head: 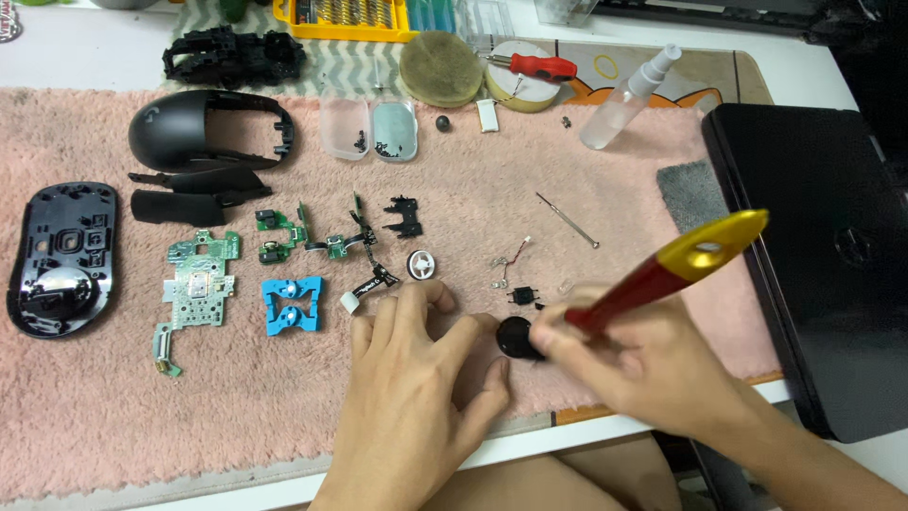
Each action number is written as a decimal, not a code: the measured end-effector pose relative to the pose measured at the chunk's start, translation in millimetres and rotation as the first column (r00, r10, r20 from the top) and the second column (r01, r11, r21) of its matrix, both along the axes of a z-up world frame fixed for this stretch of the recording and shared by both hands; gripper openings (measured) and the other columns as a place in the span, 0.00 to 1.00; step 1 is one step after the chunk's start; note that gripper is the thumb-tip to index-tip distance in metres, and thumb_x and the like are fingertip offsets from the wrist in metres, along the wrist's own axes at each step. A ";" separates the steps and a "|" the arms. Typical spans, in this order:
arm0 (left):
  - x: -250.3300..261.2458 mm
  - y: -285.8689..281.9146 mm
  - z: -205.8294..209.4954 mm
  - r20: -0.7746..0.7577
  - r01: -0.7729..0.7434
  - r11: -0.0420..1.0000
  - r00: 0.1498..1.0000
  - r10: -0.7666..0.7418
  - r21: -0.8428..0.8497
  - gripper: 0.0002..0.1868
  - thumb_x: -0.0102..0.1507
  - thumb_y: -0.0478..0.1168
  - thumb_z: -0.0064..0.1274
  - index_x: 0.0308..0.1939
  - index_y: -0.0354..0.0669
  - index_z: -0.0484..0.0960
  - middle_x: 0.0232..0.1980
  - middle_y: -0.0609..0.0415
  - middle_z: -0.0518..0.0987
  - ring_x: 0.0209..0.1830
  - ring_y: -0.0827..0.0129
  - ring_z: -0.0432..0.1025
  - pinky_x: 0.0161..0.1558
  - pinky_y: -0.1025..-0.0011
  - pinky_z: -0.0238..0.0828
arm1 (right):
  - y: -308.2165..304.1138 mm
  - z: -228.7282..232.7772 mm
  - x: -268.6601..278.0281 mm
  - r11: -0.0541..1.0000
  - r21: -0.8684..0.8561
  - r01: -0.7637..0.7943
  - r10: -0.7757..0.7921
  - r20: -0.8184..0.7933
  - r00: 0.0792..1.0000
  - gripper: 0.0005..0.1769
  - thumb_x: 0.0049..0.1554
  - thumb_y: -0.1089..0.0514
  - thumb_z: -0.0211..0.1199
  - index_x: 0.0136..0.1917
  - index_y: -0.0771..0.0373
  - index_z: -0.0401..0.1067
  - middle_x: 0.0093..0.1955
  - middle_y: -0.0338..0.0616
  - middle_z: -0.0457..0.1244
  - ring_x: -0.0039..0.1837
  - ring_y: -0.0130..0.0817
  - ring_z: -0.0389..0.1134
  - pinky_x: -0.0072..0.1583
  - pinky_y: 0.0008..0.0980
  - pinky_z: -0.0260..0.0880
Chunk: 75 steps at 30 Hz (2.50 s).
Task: The person cleans small disassembled computer mouse parts using a spray bottle, a brush, and a cloth. They spray a liquid onto the parts, brush them, and wipe them with a cloth.
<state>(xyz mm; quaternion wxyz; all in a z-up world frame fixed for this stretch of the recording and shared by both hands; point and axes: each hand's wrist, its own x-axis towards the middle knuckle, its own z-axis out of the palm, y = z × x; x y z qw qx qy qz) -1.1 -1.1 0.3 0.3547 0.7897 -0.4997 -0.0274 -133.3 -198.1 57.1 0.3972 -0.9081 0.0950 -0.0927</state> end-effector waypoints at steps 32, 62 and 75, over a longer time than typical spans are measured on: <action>-3.3 0.5 2.9 0.067 -0.014 0.999 0.998 0.012 0.029 0.18 0.67 0.57 0.62 0.58 0.61 0.88 0.62 0.46 0.74 0.56 0.45 0.70 0.54 0.48 0.61 | -5.0 -5.9 -10.0 0.994 -0.022 -0.105 0.103 -0.084 0.991 0.10 0.69 0.51 0.64 0.51 0.52 0.83 0.41 0.31 0.69 0.44 0.28 0.72 0.51 0.31 0.71; -6.2 -15.8 18.6 -0.018 0.051 0.984 0.998 -0.055 -0.171 0.20 0.68 0.54 0.67 0.60 0.53 0.89 0.54 0.60 0.87 0.53 0.65 0.80 0.55 0.63 0.63 | -9.6 1.4 -68.9 0.856 0.140 0.498 -0.509 0.047 0.860 0.17 0.61 0.53 0.70 0.61 0.57 0.88 0.38 0.39 0.81 0.30 0.22 0.82 0.37 0.19 0.87; -9.8 -3.8 -11.1 -0.772 -0.133 0.761 0.152 -0.617 -0.635 0.21 0.66 0.20 0.69 0.63 0.22 0.85 0.69 0.28 0.80 0.59 0.57 0.83 0.60 0.68 0.87 | 10.2 7.0 -45.4 0.962 0.048 0.267 -0.269 0.284 0.920 0.11 0.54 0.53 0.77 0.49 0.57 0.88 0.48 0.41 0.81 0.47 0.29 0.84 0.54 0.26 0.81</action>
